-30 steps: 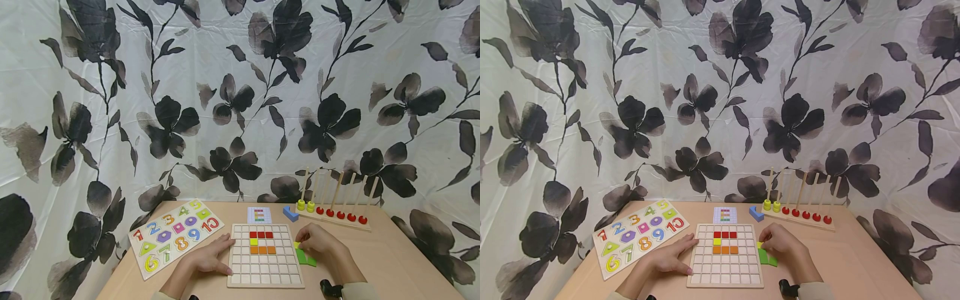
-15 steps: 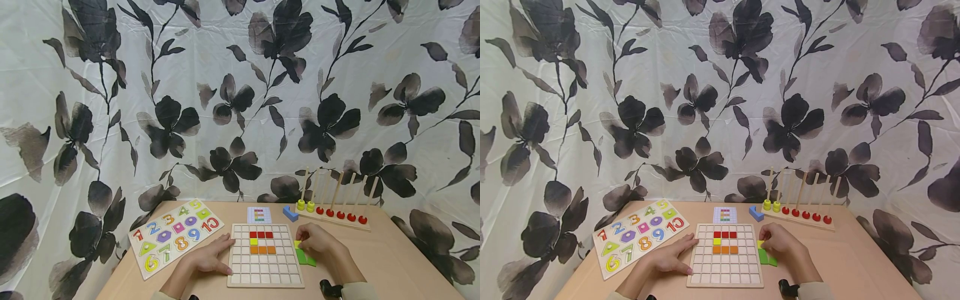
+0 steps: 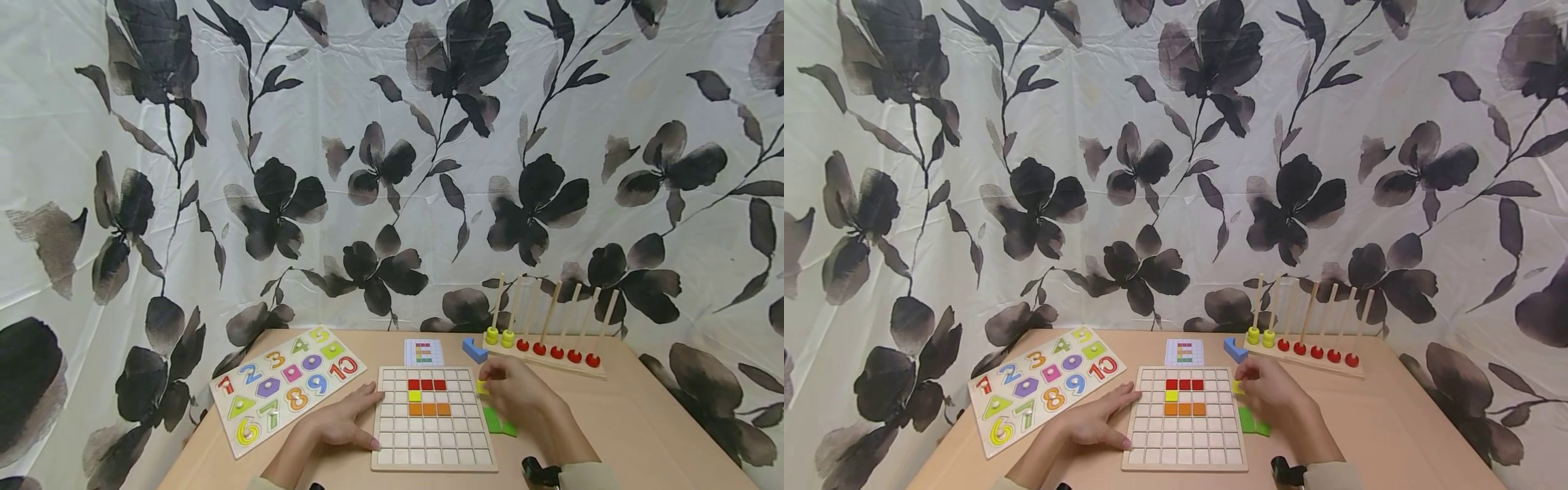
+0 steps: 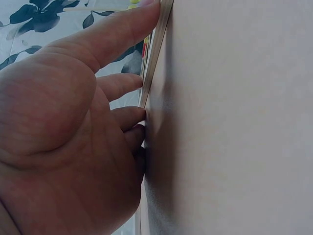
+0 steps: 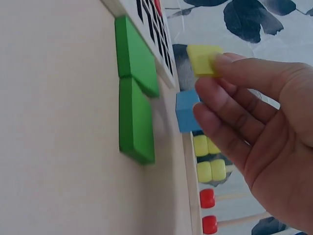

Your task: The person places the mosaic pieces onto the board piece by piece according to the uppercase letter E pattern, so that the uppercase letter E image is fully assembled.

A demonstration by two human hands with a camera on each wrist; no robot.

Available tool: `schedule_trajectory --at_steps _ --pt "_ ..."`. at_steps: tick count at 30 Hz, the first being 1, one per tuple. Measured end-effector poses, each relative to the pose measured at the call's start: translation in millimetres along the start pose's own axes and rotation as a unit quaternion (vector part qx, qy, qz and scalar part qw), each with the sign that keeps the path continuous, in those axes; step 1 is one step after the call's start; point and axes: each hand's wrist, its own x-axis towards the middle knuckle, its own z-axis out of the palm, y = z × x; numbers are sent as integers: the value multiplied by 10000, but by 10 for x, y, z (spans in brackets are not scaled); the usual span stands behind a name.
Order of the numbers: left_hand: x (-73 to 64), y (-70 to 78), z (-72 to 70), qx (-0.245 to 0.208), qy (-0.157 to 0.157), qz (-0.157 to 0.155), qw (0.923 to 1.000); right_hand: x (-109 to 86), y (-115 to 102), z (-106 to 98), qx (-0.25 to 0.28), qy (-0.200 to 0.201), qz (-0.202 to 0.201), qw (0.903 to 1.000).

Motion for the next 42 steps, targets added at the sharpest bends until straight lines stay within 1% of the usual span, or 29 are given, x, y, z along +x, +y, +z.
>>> schedule_trajectory --at_steps 7,11,14,19,23,26,32,36,38,42 --pt "9 -11 4 20 -1 18 10000 47 -104 45 41 -9 -328 9995" --pt "10 -6 3 23 -6 12 10000 71 -141 77 37 -90 -602 9981" --pt "10 -2 10 33 3 10 10000 89 -167 115 189 -243 -775 9965" --pt "4 -3 19 27 6 12 10000 111 -226 200 428 -514 -762 9948" --pt "5 -7 20 2 8 4 10000 122 -271 263 416 -623 -786 9941" --pt "4 -3 18 -16 12 -3 10000 136 -297 309 535 -677 -815 9929" --pt "0 8 5 -30 15 -29 10000 169 -353 386 490 -694 -865 9926" --pt "-1 14 0 -31 6 -40 10000 176 -390 433 619 -734 -842 9918" --pt "-3 15 0 -31 2 -39 10000 181 -405 457 661 -744 -907 9909" --pt "-4 15 -2 -13 -1 -22 10000 196 -438 510 453 -677 -1065 9910"
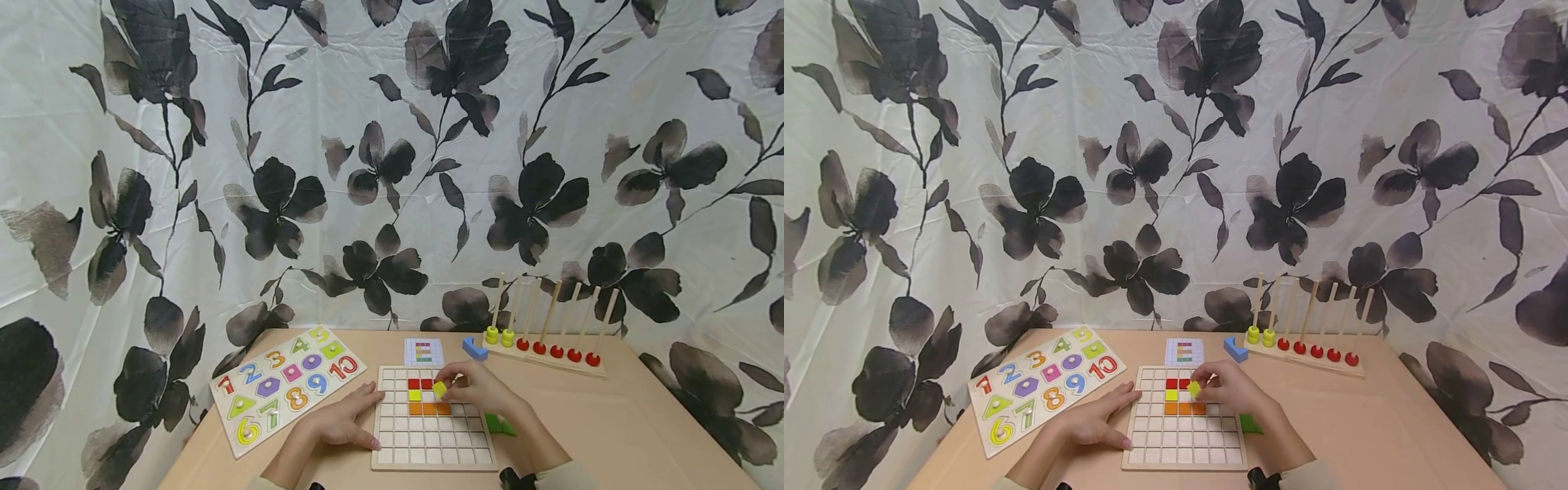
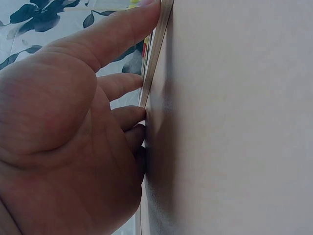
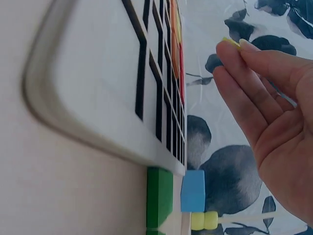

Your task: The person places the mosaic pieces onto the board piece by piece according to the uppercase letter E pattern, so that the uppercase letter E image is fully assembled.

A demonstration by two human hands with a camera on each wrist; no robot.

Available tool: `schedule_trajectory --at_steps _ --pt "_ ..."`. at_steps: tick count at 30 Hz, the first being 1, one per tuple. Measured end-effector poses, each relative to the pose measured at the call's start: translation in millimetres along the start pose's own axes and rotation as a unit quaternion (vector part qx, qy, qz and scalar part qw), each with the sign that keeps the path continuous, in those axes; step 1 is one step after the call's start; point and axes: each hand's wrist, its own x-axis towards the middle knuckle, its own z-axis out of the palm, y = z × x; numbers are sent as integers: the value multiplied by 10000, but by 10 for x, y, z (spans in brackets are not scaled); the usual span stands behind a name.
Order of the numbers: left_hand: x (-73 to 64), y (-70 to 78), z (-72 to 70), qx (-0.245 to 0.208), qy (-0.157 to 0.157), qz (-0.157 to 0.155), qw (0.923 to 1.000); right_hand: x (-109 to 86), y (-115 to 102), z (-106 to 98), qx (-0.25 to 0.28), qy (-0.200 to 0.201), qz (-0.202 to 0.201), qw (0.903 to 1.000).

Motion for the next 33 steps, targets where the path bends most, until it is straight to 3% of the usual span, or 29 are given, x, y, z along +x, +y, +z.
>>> schedule_trajectory --at_steps 10,22,33 --pt "-4 -22 3 -8 -28 20 10000 136 -78 157 -490 -96 -201 9986" --pt "30 -46 2 -3 -22 -117 9999 221 -212 313 -354 -438 138 9983" --pt "12 -18 -1 33 -4 -47 10000 213 -247 414 -424 -671 333 9963"
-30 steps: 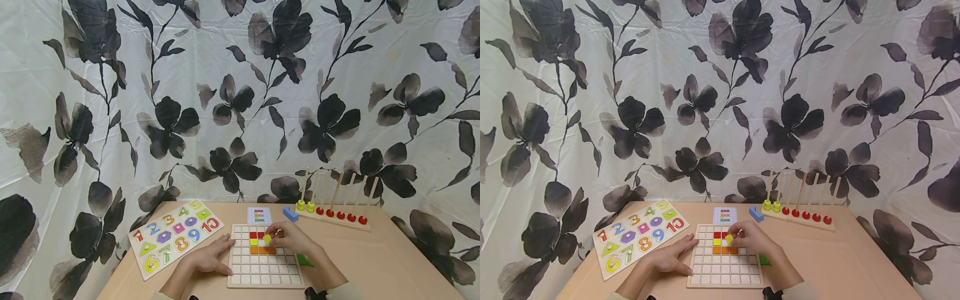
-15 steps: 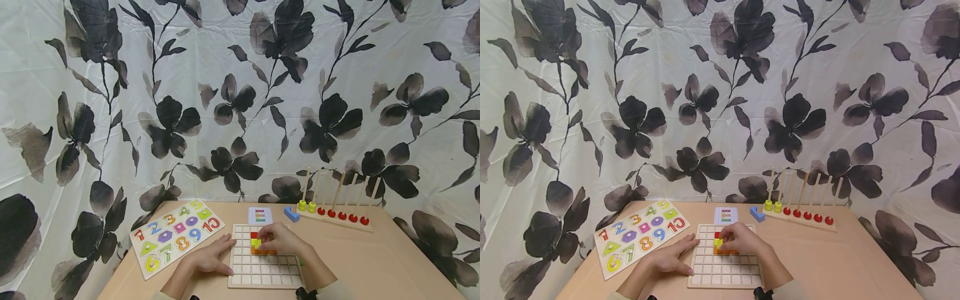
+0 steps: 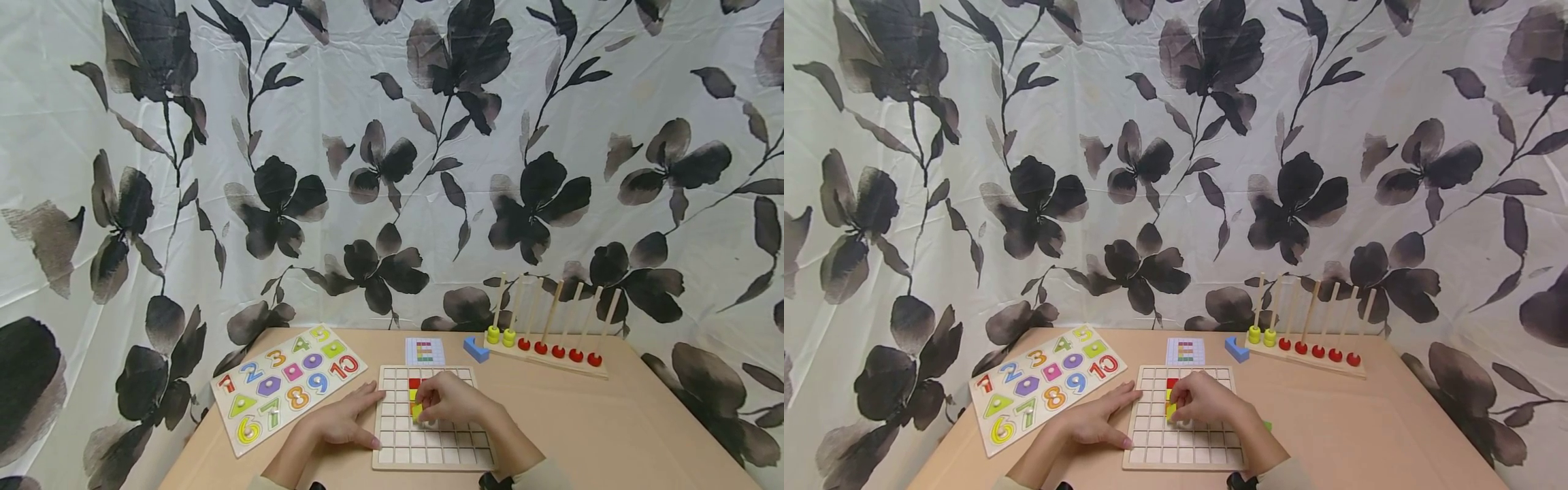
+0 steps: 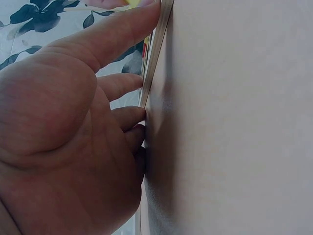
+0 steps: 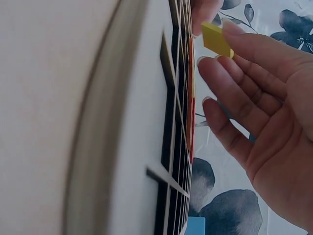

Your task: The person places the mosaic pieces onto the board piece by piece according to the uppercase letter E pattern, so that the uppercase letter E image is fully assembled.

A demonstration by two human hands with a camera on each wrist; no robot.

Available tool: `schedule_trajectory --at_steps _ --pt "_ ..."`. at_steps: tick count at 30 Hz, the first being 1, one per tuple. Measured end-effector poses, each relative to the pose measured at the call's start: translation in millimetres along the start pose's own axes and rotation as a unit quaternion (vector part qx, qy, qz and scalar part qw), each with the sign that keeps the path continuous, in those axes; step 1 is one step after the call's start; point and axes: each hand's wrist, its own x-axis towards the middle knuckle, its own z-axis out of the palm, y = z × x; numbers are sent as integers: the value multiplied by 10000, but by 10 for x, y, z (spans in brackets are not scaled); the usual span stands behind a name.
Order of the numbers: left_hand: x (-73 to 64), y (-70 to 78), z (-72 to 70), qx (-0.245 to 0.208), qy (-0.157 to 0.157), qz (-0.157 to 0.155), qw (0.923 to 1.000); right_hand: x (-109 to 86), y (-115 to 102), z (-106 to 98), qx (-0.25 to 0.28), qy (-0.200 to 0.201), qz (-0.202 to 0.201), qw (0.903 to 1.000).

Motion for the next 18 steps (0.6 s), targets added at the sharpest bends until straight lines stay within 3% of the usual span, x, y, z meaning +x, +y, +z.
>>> schedule_trajectory --at_steps 9,18 --pt "1 15 -9 36 4 26 10000 13 9 36 -295 -161 11 9994" --pt "9 9 1 -59 -32 -23 10000 10 -4 71 -225 -207 14 9995"
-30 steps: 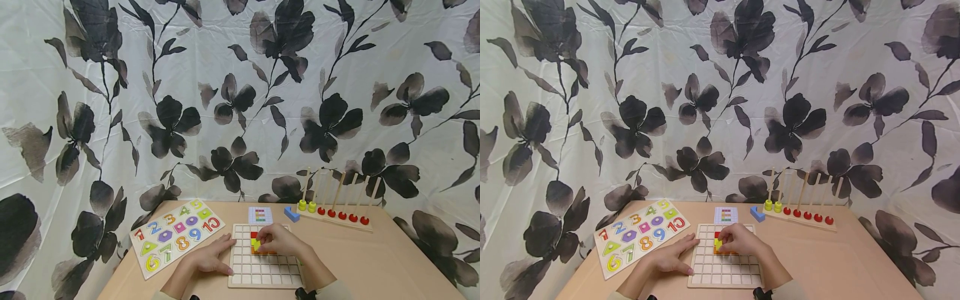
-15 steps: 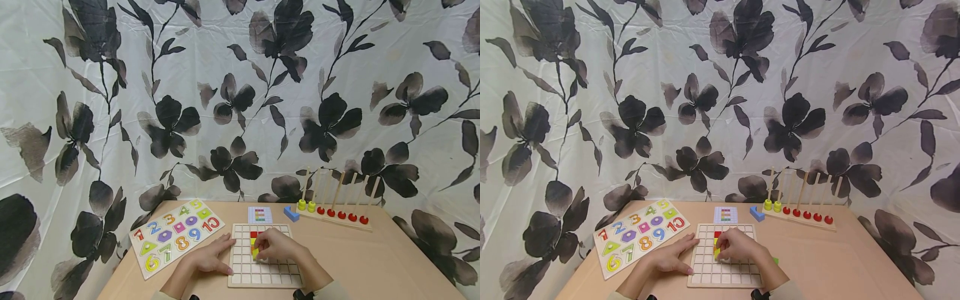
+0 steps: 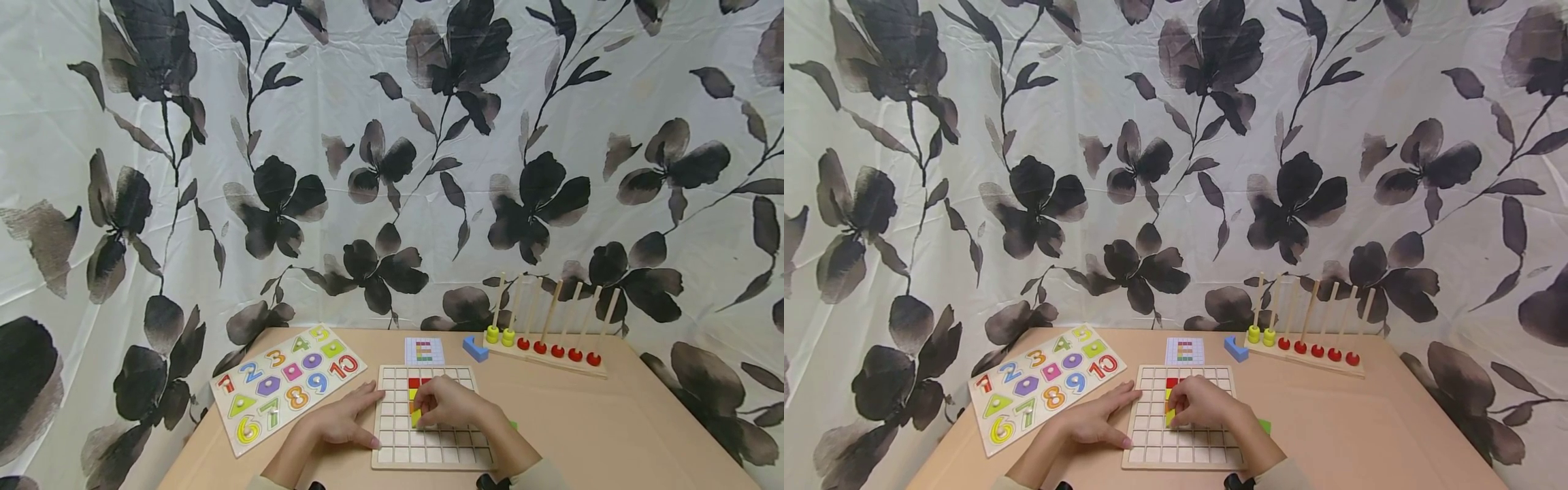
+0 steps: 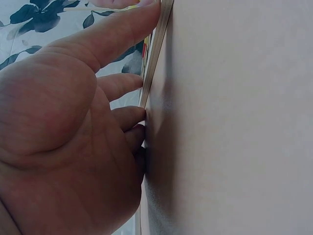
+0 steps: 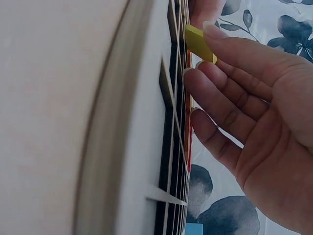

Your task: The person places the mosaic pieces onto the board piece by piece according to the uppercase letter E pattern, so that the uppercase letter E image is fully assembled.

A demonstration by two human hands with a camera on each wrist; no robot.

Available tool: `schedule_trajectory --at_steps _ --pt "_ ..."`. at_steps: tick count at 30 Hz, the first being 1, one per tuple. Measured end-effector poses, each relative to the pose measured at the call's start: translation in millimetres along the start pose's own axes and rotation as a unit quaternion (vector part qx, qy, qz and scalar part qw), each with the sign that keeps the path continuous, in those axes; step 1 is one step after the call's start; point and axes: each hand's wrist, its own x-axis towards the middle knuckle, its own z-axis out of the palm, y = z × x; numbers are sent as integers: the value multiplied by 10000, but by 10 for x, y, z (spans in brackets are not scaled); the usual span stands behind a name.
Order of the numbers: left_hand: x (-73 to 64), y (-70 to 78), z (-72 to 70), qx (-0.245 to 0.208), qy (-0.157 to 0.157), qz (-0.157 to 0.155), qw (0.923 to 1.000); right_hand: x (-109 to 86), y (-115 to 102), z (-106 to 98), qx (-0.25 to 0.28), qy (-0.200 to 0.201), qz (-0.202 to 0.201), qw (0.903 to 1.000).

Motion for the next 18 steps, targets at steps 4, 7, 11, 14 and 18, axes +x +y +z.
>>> schedule_trajectory --at_steps 4,7,11,14,18 --pt "12 -27 7 -12 -4 -34 10000 1 19 7 -23 -17 46 10000" --pt "16 -39 10 11 8 -36 10000 -1 27 6 -42 -50 105 9999" --pt "14 -35 9 35 20 -6 10000 -4 33 8 -43 -92 134 9999" --pt "9 -28 3 50 17 24 10000 -4 37 15 -55 -99 124 9999" --pt "10 -27 -1 76 23 50 10000 0 39 25 -64 -90 115 9999"
